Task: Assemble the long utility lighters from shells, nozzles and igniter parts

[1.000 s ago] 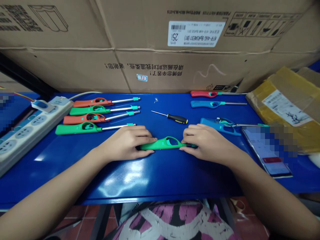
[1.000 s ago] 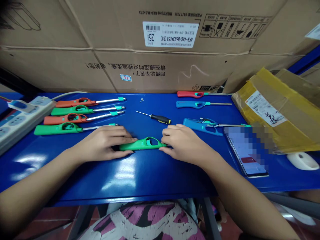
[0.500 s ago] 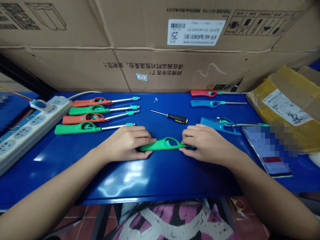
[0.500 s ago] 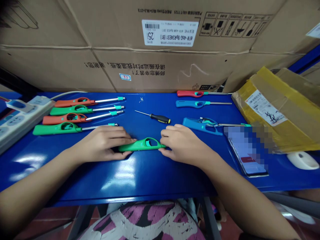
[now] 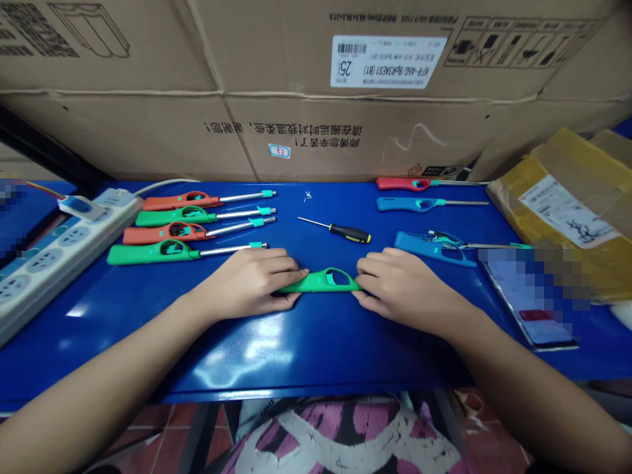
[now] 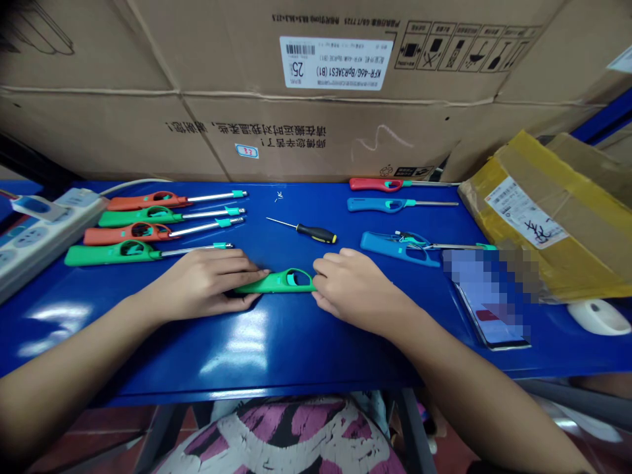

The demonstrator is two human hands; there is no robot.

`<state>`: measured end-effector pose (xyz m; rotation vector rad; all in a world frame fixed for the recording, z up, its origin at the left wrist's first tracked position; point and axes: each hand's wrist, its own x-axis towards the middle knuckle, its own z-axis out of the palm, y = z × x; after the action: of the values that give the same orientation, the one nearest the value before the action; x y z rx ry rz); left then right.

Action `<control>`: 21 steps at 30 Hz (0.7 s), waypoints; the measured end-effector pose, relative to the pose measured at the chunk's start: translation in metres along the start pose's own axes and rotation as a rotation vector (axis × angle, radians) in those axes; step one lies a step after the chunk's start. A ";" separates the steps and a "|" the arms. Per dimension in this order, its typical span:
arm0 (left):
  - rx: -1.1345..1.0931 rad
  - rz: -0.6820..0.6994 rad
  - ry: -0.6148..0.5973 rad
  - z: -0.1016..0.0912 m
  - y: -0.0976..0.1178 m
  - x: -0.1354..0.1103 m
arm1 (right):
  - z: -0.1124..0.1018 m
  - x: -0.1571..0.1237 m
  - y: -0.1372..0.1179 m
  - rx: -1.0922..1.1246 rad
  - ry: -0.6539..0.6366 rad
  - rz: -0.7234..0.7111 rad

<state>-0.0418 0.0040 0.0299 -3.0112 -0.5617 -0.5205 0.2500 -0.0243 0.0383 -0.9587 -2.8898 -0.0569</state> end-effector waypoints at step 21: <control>-0.023 -0.019 0.015 -0.002 -0.002 -0.002 | -0.001 0.000 0.004 0.025 0.001 0.090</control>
<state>-0.0448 0.0048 0.0313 -3.0238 -0.5875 -0.5535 0.2521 -0.0213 0.0398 -1.0817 -2.8351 -0.0151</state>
